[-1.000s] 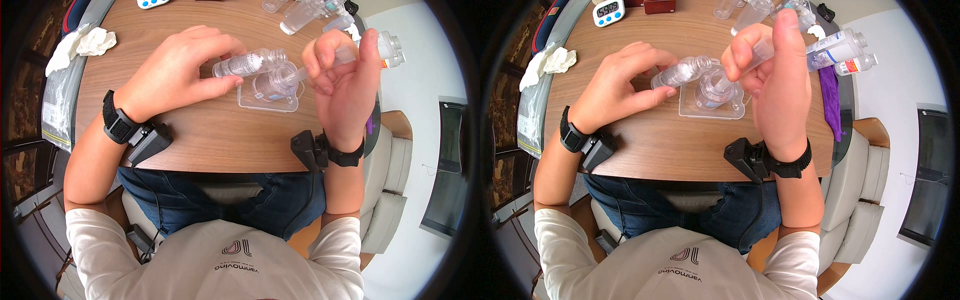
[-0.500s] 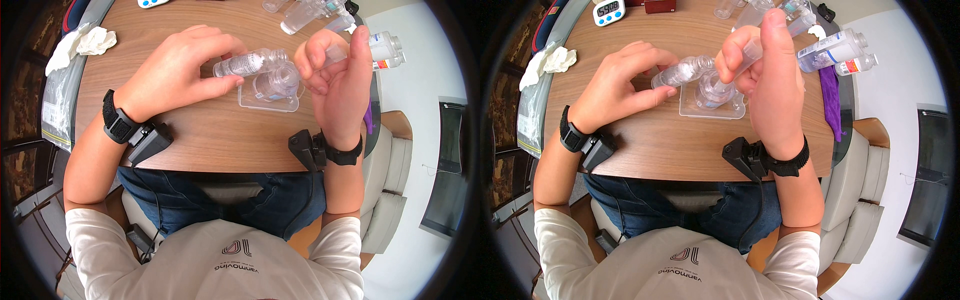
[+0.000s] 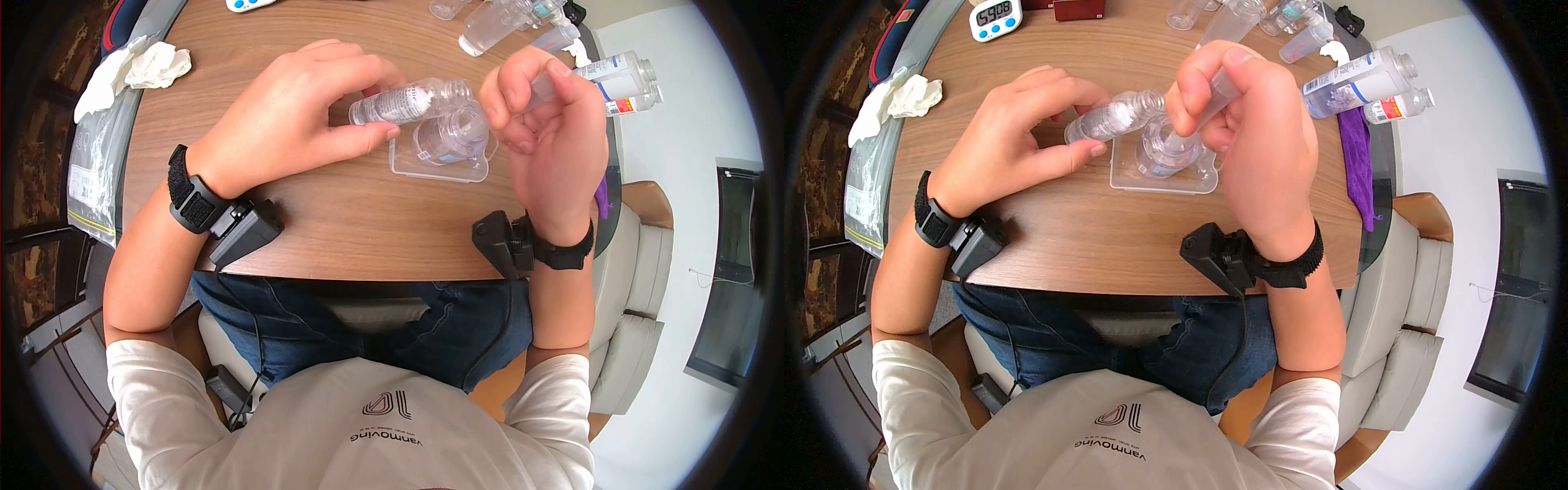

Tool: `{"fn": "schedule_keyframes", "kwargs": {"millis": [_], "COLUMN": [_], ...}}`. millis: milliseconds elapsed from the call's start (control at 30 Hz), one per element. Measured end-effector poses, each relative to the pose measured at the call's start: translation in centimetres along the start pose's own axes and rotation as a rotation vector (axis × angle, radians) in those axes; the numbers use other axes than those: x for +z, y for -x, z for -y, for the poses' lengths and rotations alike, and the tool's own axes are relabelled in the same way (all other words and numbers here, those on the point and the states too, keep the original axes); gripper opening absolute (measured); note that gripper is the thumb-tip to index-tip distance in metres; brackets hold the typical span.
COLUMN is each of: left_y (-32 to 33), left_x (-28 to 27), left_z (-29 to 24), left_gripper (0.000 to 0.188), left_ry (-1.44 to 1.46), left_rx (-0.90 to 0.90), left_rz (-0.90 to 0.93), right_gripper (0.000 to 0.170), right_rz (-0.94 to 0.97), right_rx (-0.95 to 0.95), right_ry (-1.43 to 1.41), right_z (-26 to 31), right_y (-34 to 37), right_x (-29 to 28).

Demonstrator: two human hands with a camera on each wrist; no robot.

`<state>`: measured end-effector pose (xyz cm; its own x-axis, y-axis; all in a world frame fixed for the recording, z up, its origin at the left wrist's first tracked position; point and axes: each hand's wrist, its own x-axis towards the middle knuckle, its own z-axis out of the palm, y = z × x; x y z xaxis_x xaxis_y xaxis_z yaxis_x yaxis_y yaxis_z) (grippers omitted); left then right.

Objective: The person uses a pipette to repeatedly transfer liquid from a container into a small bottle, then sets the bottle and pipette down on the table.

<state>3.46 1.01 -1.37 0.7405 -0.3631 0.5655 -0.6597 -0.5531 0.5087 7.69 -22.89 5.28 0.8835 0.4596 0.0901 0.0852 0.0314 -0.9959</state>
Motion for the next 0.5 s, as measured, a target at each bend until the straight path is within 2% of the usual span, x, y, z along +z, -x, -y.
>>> {"fn": "schedule_keyframes", "kwargs": {"millis": [200, 267, 400, 433, 500], "left_y": [-0.1, -0.1, 0.0, -0.1, -0.2], "left_x": [-0.1, -0.1, 0.0, 0.0, 0.0], "left_z": [-0.3, -0.3, -0.2, -0.2, -0.5], "left_gripper": [0.034, 0.034, 0.035, 0.035, 0.035], "left_ry": [0.001, -0.008, 0.038, 0.035, 0.034], "left_rx": [-0.015, -0.03, 0.005, 0.035, 0.028], "left_rz": [0.005, 0.007, 0.017, 0.029, 0.049], "right_gripper": [0.041, 0.038, 0.034, 0.034, 0.032], "right_rz": [0.001, -0.063, -0.028, -0.032, 0.032], "right_rx": [-0.029, -0.122, -0.367, -0.372, -0.508], "right_ry": [0.034, -0.236, -0.377, -0.377, -0.475], "right_z": [0.0, 0.4, 2.8, 2.9, 2.7], "right_y": [0.4, 0.7, 2.1, 2.2, 2.6], "right_x": [-1.1, -2.5, -5.7, -5.8, -6.1]}}
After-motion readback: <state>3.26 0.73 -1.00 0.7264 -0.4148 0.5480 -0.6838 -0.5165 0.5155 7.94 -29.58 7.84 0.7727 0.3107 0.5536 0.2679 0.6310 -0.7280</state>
